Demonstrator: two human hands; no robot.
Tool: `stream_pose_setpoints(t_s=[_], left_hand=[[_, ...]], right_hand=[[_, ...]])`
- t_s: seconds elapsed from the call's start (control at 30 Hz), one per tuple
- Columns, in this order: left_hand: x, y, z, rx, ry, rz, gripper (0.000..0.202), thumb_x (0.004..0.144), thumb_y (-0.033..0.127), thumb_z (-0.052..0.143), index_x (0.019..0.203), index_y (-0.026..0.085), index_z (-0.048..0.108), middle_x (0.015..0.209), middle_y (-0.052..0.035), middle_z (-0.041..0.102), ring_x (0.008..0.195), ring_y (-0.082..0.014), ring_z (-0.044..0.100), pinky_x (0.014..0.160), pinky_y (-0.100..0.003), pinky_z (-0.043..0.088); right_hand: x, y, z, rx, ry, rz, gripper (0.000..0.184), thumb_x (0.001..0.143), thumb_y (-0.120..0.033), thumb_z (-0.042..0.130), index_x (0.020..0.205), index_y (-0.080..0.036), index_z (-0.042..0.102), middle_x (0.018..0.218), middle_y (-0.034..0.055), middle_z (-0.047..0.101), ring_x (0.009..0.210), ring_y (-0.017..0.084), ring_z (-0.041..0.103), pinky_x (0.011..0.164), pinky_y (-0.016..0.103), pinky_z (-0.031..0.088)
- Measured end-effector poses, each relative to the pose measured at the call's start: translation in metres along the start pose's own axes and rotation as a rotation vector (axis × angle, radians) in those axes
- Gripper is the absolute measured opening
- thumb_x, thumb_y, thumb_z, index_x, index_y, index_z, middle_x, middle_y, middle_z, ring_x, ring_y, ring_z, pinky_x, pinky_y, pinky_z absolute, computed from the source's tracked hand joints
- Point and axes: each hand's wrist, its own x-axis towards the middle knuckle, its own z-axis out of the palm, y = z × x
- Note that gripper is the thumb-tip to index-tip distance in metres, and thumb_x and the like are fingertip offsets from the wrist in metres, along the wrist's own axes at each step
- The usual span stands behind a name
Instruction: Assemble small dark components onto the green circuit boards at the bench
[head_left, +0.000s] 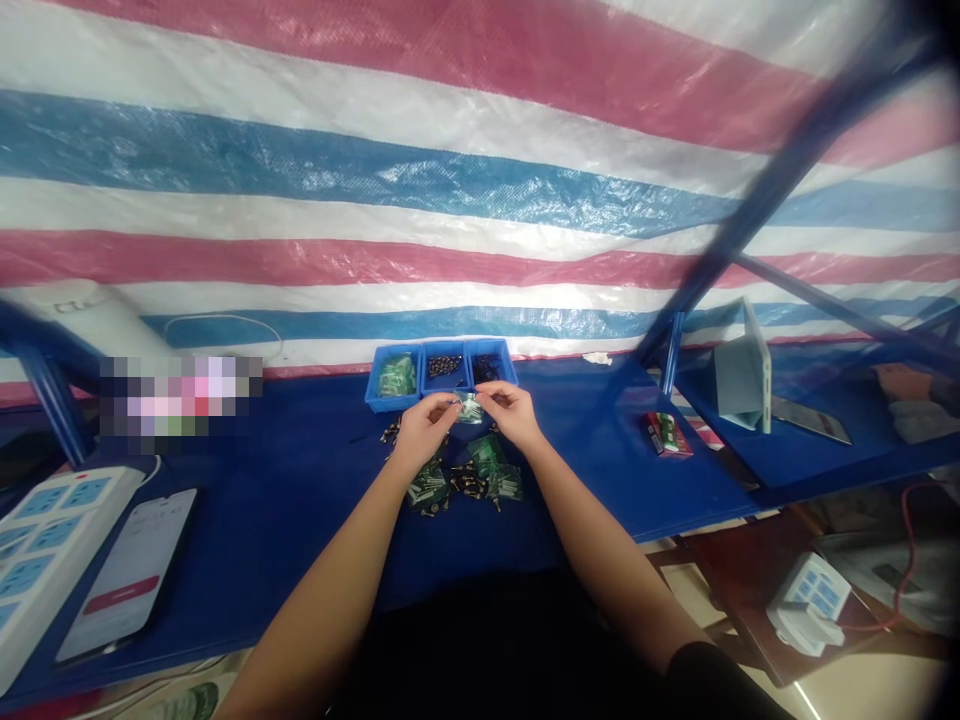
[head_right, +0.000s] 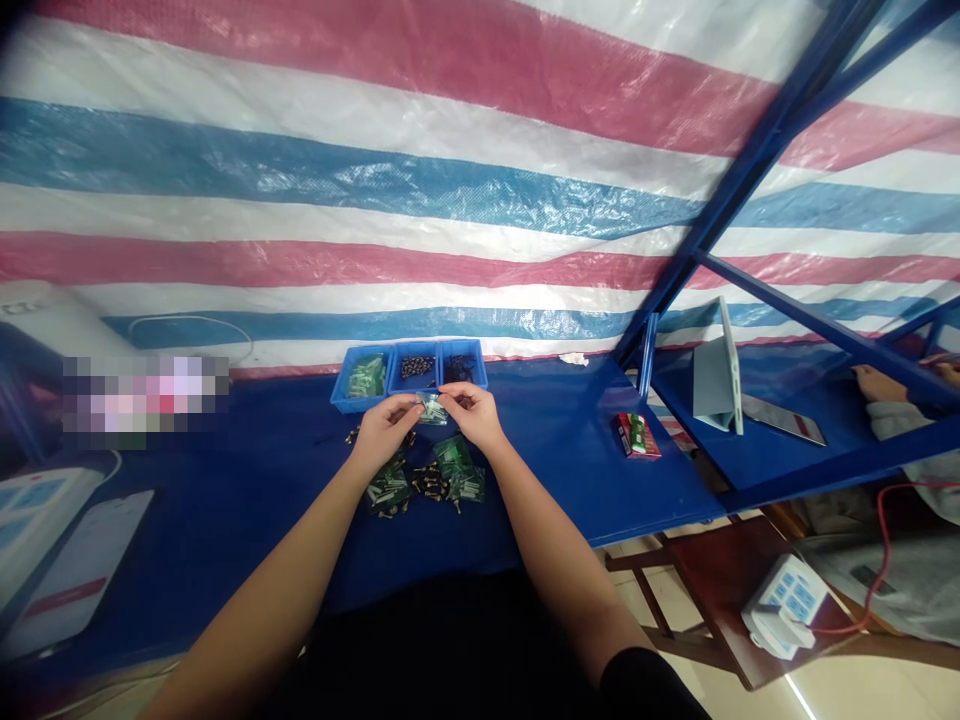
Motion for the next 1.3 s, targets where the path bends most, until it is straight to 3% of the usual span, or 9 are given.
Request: stream_pose_setpoints(t_s=[0.1,0.23,0.47,0.7,0.9,0.97,1.17,1.3], left_hand=[[-0.0001,-0.0031,0.0006,0.044,-0.001,0.021,0.029,0.080,0.047,0.064,0.088,0.020,0.069,0.081,-0.0047,0.070,0.071,-0.0188,0.064,0.065,-0.029,0.052],[0.0017,-0.0038,-0.0016,0.021,0.082,0.009,0.027,0.081,0.046,0.064,0.086,0.020,0.068,0.072,-0.0020,0.066,0.064,-0.0163,0.062,0.061,-0.028,0.050],[0.0037,-0.0034,-0.0012,-0.115,0.078,-0.012,0.029,0.079,0.045,0.067,0.092,0.019,0.065,0.079,-0.0033,0.068,0.070,-0.0176,0.066,0.067,-0.029,0.053],[0.0029,-0.0042,-0.0016,-0.039,0.079,-0.003,0.027,0.082,0.045,0.063,0.088,0.019,0.065,0.077,-0.0024,0.065,0.069,-0.0156,0.060,0.064,-0.027,0.049],[0.0029,0.0009,-0.0038,-0.082,0.086,-0.023,0.041,0.081,0.043,0.065,0.116,0.021,0.061,0.079,-0.0019,0.065,0.069,-0.0153,0.061,0.064,-0.027,0.050],[0.0026,0.0007,-0.0037,-0.089,0.079,-0.020,0.043,0.080,0.042,0.066,0.118,0.021,0.060,0.080,-0.0025,0.066,0.071,-0.0159,0.062,0.065,-0.027,0.050],[0.0006,-0.0027,-0.0019,-0.049,0.048,0.025,0.029,0.078,0.041,0.068,0.096,0.020,0.063,0.076,-0.0009,0.062,0.065,-0.0137,0.058,0.059,-0.024,0.046],[-0.0009,0.0004,-0.0024,0.012,0.002,0.034,0.027,0.081,0.043,0.065,0.094,0.020,0.065,0.080,-0.0022,0.064,0.066,-0.0139,0.057,0.060,-0.025,0.045]], right_hand=[[0.0000,0.0001,0.0017,0.031,0.008,-0.005,0.038,0.071,-0.045,0.074,0.101,-0.021,0.070,0.083,0.0037,0.070,0.075,0.017,0.065,0.070,0.030,0.054],[0.0010,0.0038,0.0023,0.065,-0.018,0.029,0.045,0.072,-0.045,0.073,0.110,-0.022,0.068,0.091,0.0047,0.071,0.077,0.017,0.065,0.070,0.030,0.054],[0.0015,0.0090,0.0027,0.043,-0.020,0.058,0.033,0.067,-0.046,0.076,0.085,-0.019,0.073,0.082,0.0046,0.071,0.073,0.018,0.065,0.071,0.031,0.053],[0.0006,0.0007,0.0029,0.043,-0.012,0.084,0.031,0.069,-0.047,0.073,0.079,-0.018,0.072,0.071,0.0021,0.069,0.060,0.014,0.058,0.059,0.028,0.048],[-0.0001,0.0061,0.0029,0.055,-0.030,0.051,0.027,0.073,-0.044,0.072,0.079,-0.017,0.070,0.073,0.0019,0.067,0.061,0.013,0.057,0.060,0.026,0.046],[-0.0004,0.0077,0.0034,0.044,-0.031,0.037,0.028,0.074,-0.044,0.071,0.079,-0.017,0.070,0.075,0.0027,0.068,0.064,0.014,0.058,0.062,0.027,0.048],[-0.0020,0.0067,0.0028,-0.055,-0.006,-0.003,0.031,0.076,-0.048,0.068,0.082,-0.018,0.071,0.085,0.0059,0.070,0.073,0.017,0.062,0.067,0.029,0.050],[-0.0026,0.0037,0.0023,-0.099,-0.048,-0.094,0.027,0.079,-0.045,0.066,0.083,-0.020,0.073,0.088,0.0067,0.070,0.078,0.018,0.063,0.068,0.029,0.050]])
